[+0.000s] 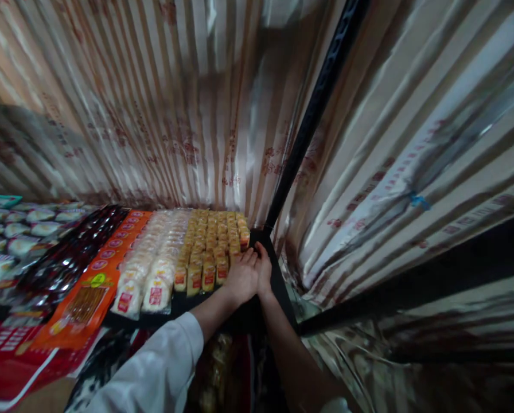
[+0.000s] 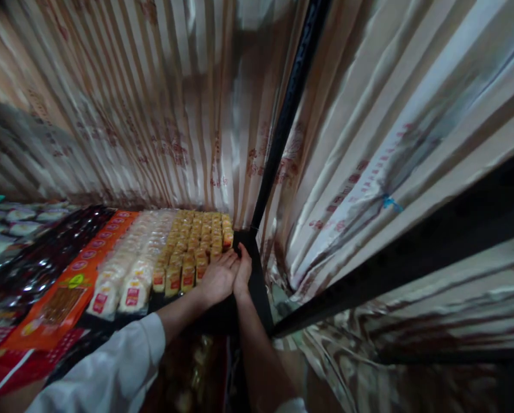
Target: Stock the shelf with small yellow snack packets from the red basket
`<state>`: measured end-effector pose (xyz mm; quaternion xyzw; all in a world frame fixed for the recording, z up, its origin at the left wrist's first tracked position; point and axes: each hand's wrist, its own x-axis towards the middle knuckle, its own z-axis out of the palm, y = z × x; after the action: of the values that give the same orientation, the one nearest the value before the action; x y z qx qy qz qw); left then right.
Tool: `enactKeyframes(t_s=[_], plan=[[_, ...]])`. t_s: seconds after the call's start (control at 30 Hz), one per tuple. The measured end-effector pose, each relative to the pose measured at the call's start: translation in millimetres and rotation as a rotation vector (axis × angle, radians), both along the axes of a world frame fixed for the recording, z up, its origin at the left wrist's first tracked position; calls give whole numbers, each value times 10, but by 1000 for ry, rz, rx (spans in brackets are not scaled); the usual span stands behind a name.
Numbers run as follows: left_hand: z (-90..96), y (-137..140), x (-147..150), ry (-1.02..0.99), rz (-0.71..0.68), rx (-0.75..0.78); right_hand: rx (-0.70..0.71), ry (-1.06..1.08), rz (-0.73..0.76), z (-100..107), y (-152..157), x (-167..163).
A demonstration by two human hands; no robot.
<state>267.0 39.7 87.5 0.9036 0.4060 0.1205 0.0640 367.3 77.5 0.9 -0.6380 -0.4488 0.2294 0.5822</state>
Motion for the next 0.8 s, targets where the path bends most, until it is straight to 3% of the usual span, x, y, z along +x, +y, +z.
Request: enactKeyframes(t_s=[0.13, 0.37, 0.5, 0.63, 0.8], plan=[[-137, -513, -173, -115, -1, -2, -12, 236, -11, 39, -455, -158], [-301, -1498, -724, -332, -28, -39, -85, 259, 85, 62, -1505, -642], [-405, -1955, -1147, -422, -51, -129, -189, 262, 182, -97, -2018, -973], [-604, -2193, -1402, -449, 136, -327, -357, 259, 275, -422, -2245, -1241], [-916, -2095, -1542, -482, 395, -492, -477, 57, 412, -715, -2216, -1405]])
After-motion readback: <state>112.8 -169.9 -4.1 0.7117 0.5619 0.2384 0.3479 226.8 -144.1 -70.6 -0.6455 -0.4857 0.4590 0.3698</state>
